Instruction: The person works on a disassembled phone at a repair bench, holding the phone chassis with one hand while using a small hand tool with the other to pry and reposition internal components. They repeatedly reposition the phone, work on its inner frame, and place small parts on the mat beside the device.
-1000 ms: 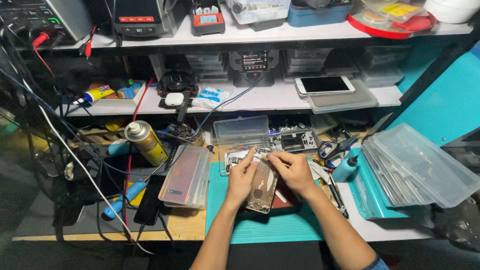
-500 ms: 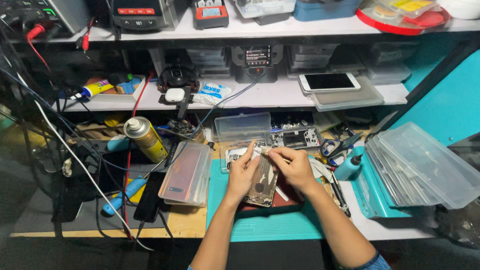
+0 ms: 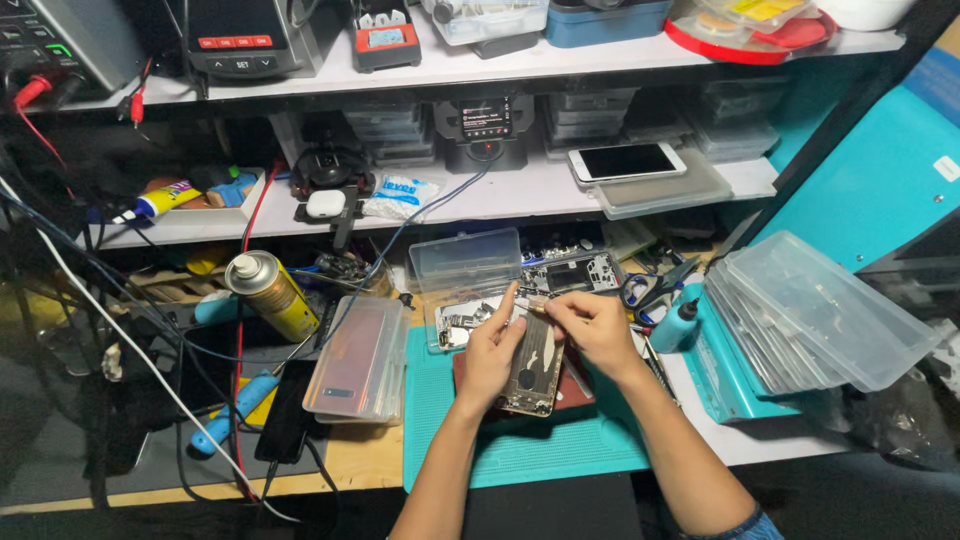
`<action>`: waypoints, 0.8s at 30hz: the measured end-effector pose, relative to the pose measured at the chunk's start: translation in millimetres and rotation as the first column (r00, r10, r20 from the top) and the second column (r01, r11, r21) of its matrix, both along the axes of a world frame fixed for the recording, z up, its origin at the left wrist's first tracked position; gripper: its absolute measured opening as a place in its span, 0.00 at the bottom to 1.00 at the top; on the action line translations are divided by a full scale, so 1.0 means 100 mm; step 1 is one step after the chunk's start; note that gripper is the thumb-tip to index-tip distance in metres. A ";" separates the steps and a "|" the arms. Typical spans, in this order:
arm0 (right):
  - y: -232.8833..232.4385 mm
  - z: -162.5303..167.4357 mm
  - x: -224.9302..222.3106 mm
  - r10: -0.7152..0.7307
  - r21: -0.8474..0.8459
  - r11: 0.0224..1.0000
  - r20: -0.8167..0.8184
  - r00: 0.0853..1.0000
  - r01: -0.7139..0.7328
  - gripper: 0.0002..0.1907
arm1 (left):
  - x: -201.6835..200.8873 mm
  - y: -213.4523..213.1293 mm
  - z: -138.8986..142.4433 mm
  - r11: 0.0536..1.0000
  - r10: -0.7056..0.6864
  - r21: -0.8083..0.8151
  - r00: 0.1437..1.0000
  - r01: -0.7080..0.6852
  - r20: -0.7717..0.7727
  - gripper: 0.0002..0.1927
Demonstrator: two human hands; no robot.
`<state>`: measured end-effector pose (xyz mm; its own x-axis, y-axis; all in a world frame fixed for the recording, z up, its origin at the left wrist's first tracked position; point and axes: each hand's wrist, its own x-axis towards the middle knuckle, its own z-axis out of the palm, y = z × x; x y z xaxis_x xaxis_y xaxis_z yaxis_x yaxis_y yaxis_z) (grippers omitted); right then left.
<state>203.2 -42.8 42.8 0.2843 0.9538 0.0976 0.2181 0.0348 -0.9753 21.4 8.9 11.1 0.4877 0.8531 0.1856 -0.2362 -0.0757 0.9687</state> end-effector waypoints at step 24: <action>0.22 0.06 -0.45 0.189 0.295 0.932 0.097 0.977 -0.209 0.11 | -0.44 0.02 -0.01 0.980 0.201 -0.005 0.978 -0.201 0.051 0.29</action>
<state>158.1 -20.8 48.8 0.0746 0.9127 0.4017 0.2401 0.3745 -0.8956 -23.1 10.7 9.9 0.2962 0.9327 0.2059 -0.2653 -0.1268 0.9558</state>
